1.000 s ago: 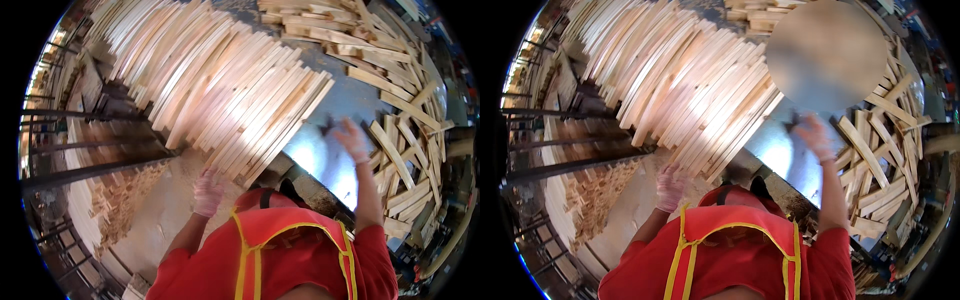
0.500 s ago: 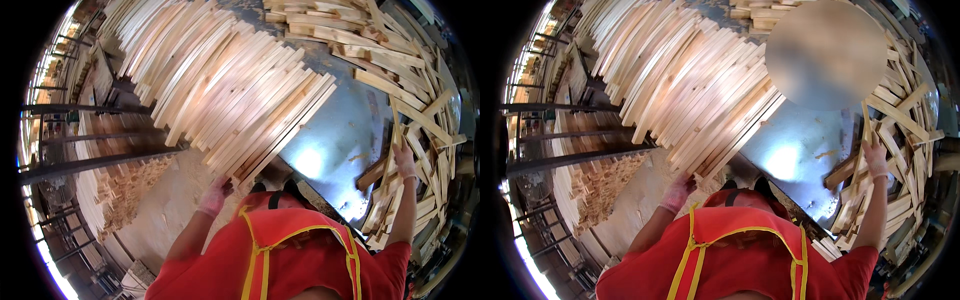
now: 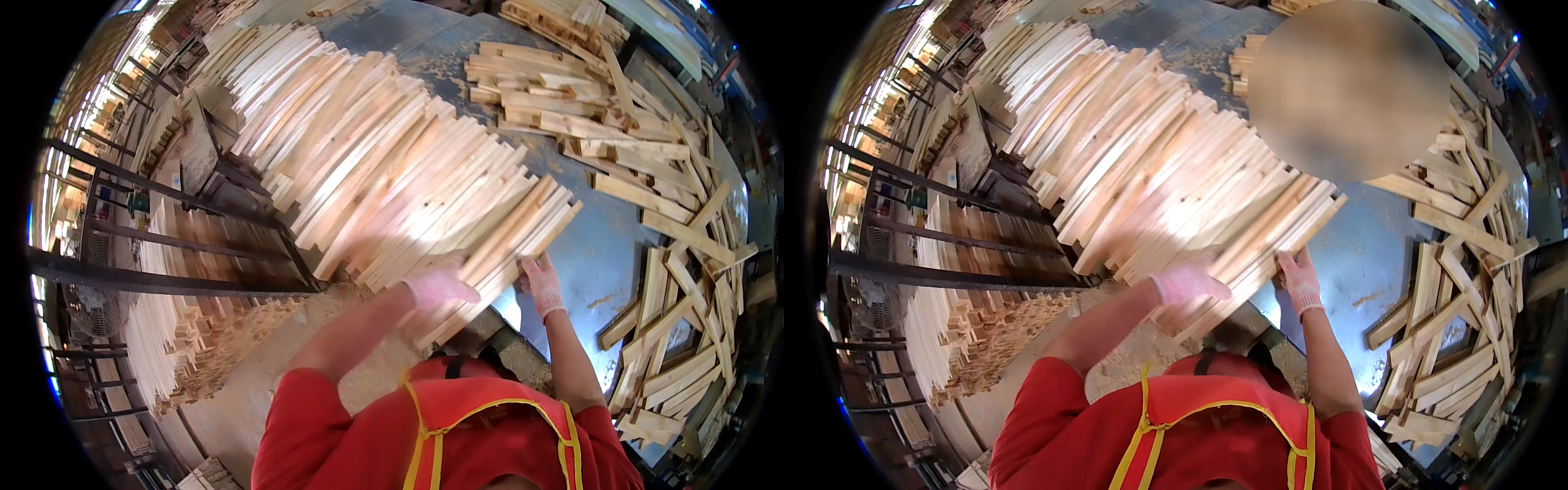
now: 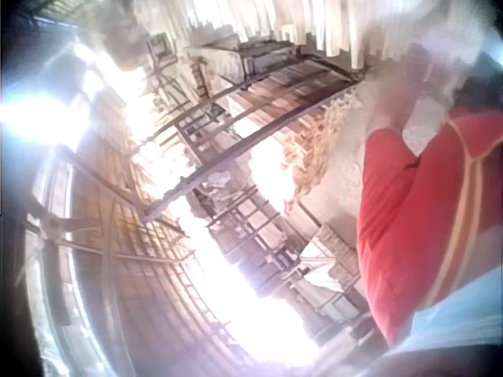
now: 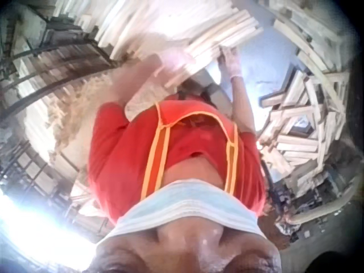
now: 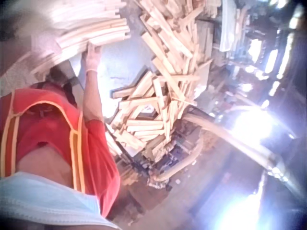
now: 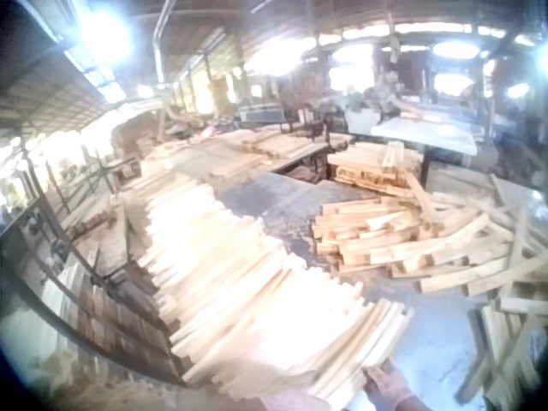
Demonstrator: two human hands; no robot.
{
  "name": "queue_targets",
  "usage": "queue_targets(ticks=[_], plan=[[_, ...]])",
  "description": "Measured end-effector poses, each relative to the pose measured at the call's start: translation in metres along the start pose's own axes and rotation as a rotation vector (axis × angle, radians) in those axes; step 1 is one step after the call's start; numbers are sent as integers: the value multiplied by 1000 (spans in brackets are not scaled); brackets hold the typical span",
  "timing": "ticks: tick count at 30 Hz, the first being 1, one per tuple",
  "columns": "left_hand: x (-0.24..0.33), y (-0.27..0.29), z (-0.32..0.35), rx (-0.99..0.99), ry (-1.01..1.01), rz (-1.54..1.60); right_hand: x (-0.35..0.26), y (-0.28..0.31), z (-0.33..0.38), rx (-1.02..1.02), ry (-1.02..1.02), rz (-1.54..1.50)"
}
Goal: The person repeatedly picks up thin wooden planks from a pile and places them into a neat vertical stack on a metal table. The person handles the planks one at a time, aligning them with the existing stack.
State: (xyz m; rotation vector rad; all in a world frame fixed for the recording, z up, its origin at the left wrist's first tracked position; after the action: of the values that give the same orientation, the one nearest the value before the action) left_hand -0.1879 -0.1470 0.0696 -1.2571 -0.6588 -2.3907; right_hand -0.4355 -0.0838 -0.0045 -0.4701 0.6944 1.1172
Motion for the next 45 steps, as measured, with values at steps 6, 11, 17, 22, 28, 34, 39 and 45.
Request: queue_targets(ticks=[6, 11, 17, 22, 28, 34, 39, 45], plan=[[18, 32, 54, 38, -98, -83, 18, -12, 14, 177, 157, 53], [-4, 172, 103, 441, -38, -534, 56, -20, -25, 372, 294, 418], [-47, 331, 119, 630, 131, -969, 26, -31, 7, 351, 243, 585], [-144, 379, 79, 532, 16, -547, 13, -37, 20, 308, 218, 612], [-94, 324, 51, 733, -246, -876, 5, -29, 26, 287, 181, 633], [-13, 128, 54, 605, -610, -733, -25, 53, 12, 211, 284, 589], [-2, -22, 36, 370, -714, -1070, -45, 277, 72, 1256, 199, 776], [33, -122, 3, 175, -642, -1006, 18, 416, 128, 1264, -365, 586]])
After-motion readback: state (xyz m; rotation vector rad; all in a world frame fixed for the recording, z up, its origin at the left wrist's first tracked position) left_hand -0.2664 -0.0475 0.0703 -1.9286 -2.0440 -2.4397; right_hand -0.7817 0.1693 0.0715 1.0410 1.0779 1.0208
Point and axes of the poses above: each hand's wrist, its own z-axis away from the middle knuckle, its own y-axis out of the back of the hand, x = y × z, the point moved 4 cm from there along -z, towards the middle knuckle, and after that the axes turned 9 degrees about -y, right-handed, at the moved point
